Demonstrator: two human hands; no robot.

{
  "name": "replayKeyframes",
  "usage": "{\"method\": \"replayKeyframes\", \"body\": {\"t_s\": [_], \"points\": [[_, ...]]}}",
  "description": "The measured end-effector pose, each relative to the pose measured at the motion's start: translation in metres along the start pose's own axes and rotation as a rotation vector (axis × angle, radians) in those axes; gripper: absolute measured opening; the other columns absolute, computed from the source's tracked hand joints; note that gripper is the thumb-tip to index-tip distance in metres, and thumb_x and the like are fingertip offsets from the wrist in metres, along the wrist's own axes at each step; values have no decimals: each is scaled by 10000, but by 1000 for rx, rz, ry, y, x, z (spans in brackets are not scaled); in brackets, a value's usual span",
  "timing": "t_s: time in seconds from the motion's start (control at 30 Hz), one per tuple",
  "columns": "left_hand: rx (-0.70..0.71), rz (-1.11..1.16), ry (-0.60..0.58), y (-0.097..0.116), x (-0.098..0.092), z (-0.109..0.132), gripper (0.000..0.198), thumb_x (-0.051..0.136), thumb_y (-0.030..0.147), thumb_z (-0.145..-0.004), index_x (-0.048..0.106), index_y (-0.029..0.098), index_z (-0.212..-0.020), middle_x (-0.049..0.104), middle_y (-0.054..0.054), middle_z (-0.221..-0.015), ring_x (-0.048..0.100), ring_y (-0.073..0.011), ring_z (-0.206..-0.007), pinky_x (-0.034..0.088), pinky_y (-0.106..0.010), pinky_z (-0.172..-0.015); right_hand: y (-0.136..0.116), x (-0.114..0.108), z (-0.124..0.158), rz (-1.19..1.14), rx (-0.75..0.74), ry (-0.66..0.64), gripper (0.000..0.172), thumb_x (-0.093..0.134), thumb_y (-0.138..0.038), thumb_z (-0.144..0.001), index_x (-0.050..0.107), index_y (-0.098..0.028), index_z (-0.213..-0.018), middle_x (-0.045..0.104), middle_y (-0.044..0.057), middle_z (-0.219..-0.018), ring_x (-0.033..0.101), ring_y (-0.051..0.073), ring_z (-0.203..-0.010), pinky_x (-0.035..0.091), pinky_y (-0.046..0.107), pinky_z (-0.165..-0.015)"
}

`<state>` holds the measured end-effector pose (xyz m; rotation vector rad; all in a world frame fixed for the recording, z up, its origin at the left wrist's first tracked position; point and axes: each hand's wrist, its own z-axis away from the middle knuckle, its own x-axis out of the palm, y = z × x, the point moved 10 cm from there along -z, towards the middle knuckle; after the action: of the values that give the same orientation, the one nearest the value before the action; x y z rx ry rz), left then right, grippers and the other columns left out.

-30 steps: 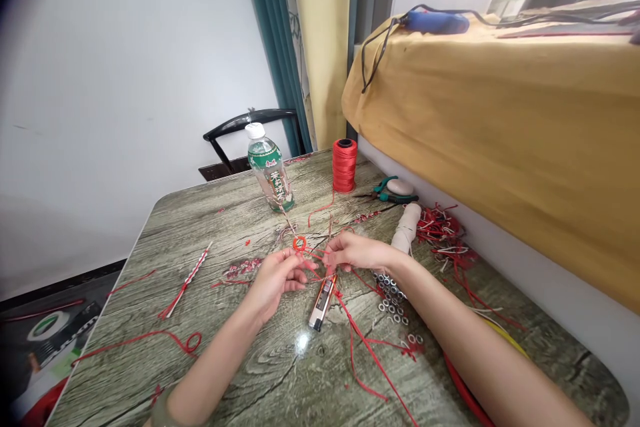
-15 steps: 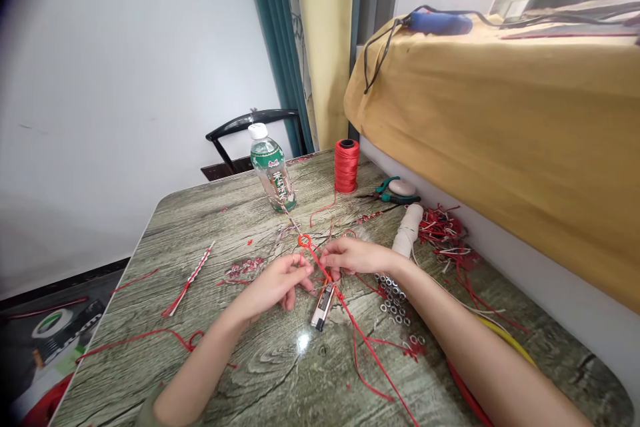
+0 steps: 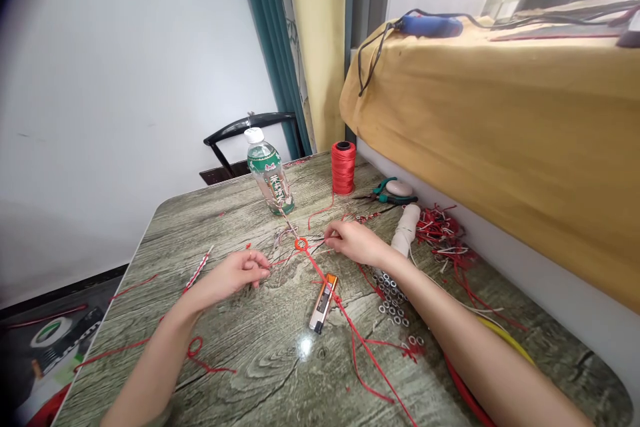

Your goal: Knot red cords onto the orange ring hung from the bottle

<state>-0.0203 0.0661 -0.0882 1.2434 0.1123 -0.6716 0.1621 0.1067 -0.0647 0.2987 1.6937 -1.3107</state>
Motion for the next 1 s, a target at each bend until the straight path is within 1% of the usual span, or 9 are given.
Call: {"method": "replayKeyframes", "body": {"t_s": [0.13,0.2,0.27,0.4,0.47,0.6,0.77,0.87,1.0], "points": [[-46,-7,-70,-9,-4,1,188,544,328,-676,535,153,-746,576,15,-550,366,-65,-401,220,-184,-404,3,-15,-1,112,28,148,179,425,-286,-804,560,-205,-890,631,27,-816,573,149,-729,379,229,-630],[-54,-5,-99,-13,-5,2,207,542,353,-670,537,156,-733,578,16,-586,332,-52,-379,215,-184,-384,4,-19,-1,179,51,184,181,410,-282,-811,569,-221,-872,635,20,-809,580,155,-732,378,231,-625],[-63,-22,-88,-15,-9,2,227,552,371,-653,559,157,-729,534,38,-546,320,-48,-360,219,-185,-375,4,-23,0,241,71,203,187,406,-282,-812,582,-232,-849,640,16,-806,586,162,-737,377,234,-618],[-96,-73,29,-14,-23,5,268,568,389,-623,614,153,-740,426,66,-424,348,-67,-358,238,-191,-388,0,-30,2,310,72,261,186,426,-280,-804,604,-247,-845,643,8,-882,587,172,-806,384,238,-645],[-112,-86,98,-13,-31,6,279,571,389,-611,630,148,-738,455,56,-431,356,-73,-361,247,-198,-393,2,-36,5,330,95,301,191,428,-280,-803,610,-253,-855,645,4,-907,589,174,-814,389,242,-645],[-134,-111,200,-14,-43,7,292,570,383,-597,644,140,-739,566,15,-544,386,-81,-364,272,-216,-403,9,-45,9,359,135,360,207,433,-279,-802,626,-257,-875,657,3,-911,601,183,-813,401,251,-659],[-152,-234,339,-14,-57,10,269,544,368,-612,647,159,-747,529,33,-442,438,-113,-362,307,-230,-436,13,-59,14,371,168,444,236,430,-264,-800,642,-244,-901,665,13,-924,609,193,-815,406,254,-675],[-167,-271,365,-13,-60,11,246,528,347,-617,639,160,-734,533,31,-446,444,-117,-373,312,-228,-437,14,-68,17,372,206,490,244,431,-268,-796,649,-245,-902,675,14,-896,618,193,-776,405,253,-643],[-134,-234,334,-13,-64,11,239,544,343,-597,637,152,-708,598,1,-544,468,-128,-423,312,-229,-436,21,-84,26,367,269,556,246,439,-287,-787,656,-251,-897,685,14,-849,621,188,-730,398,245,-589]]}}
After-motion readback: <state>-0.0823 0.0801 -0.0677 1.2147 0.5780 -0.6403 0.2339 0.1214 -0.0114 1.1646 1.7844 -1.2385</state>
